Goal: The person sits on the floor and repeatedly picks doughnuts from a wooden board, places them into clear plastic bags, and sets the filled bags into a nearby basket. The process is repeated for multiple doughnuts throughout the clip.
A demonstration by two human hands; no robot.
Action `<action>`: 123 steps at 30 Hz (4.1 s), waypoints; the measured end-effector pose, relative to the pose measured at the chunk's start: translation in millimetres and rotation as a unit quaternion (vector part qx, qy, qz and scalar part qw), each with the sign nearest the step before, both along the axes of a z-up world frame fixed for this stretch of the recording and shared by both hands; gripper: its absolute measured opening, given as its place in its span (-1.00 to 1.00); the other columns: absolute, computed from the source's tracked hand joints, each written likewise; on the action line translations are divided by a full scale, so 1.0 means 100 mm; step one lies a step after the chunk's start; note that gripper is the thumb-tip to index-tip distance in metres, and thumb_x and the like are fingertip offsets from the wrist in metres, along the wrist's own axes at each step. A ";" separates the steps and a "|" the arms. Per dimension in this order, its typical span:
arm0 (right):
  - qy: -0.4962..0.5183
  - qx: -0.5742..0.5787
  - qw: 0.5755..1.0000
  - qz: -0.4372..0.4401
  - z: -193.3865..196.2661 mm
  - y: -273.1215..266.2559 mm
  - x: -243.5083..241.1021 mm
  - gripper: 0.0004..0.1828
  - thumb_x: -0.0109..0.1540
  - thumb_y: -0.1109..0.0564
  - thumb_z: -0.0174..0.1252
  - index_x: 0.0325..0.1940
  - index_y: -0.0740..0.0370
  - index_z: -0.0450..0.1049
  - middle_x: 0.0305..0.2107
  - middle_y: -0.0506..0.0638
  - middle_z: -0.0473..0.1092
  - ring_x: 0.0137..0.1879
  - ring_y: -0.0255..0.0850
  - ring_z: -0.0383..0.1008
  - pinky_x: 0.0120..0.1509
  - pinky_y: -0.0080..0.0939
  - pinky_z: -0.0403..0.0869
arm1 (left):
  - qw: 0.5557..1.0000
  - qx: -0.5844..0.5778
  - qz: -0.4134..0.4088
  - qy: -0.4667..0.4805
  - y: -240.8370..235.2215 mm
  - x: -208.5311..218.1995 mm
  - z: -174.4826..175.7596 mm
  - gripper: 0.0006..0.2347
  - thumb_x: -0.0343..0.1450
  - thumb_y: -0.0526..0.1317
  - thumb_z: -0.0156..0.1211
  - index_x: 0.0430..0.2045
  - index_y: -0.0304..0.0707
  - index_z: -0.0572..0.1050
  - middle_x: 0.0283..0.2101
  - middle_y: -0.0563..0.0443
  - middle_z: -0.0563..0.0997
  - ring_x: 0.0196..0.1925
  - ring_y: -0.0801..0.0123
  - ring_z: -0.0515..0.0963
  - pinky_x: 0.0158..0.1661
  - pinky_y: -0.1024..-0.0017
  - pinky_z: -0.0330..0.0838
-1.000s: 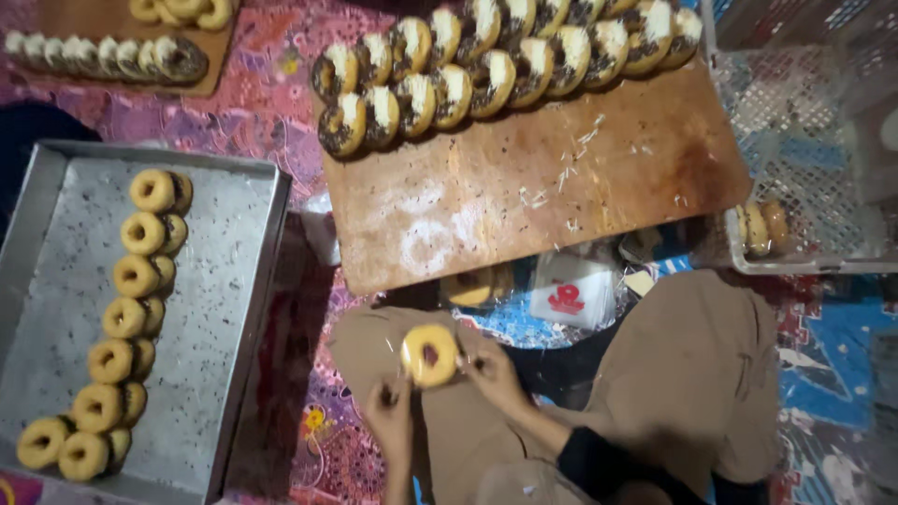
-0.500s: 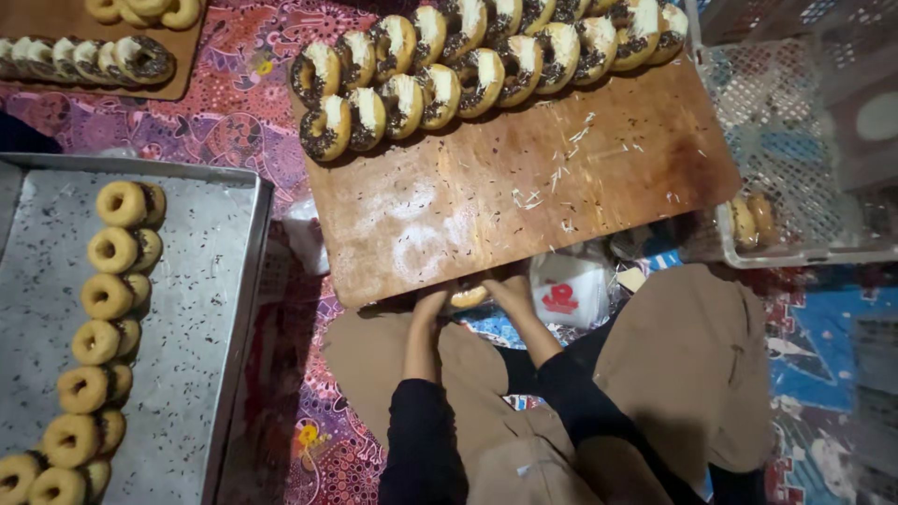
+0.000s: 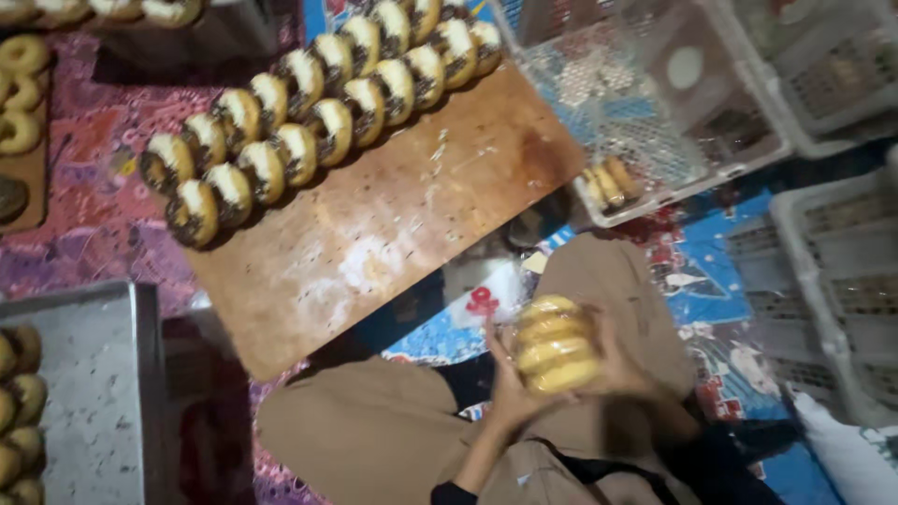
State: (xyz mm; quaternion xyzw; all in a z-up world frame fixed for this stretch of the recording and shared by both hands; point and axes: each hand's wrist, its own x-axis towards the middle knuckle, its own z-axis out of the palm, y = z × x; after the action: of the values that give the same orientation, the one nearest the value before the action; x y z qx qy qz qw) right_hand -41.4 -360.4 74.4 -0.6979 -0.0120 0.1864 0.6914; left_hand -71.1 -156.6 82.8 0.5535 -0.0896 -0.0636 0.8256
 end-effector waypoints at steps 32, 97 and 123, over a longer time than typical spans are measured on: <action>0.067 -0.701 0.710 0.011 -0.34 -2.20 3.41 -0.07 0.01 -0.46 0.32 0.33 0.02 0.40 0.27 0.28 0.31 0.39 0.24 0.33 0.43 0.18 0.32 | 0.998 0.034 -0.019 0.053 0.41 0.45 -0.76 -0.15 0.46 0.39 -0.21 0.44 -0.44 0.09 0.51 -0.30 0.18 0.54 -0.03 0.19 0.45 0.07 -0.04; -0.492 -0.430 0.740 0.162 -0.55 1.01 1.30 -0.69 0.02 0.13 0.18 -0.17 0.08 0.65 -0.26 0.08 0.57 -0.05 -0.01 0.57 0.06 0.10 0.29 | 0.871 0.323 0.369 -0.016 0.64 0.42 -0.42 -0.55 0.37 -0.20 0.35 0.06 -0.56 0.40 0.05 -0.40 0.48 0.09 -0.02 0.48 0.01 0.24 0.43; -0.665 -0.304 0.671 0.125 1.00 4.70 3.08 0.13 -0.24 -0.40 0.52 0.20 0.33 0.40 0.03 0.35 0.43 0.26 0.31 0.30 0.43 0.52 -0.08 | 0.643 -0.444 0.621 0.062 3.36 0.63 0.42 -0.80 0.43 -0.10 0.28 -0.21 -0.18 0.50 -0.19 0.01 0.60 -0.13 0.28 0.57 -0.02 0.18 0.52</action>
State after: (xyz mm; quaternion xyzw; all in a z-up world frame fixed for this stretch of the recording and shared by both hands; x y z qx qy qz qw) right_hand 266.5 109.2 174.6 -0.8006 -0.4983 -0.2489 0.2206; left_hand -8.1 179.6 124.4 0.0409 0.3091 0.4778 0.8213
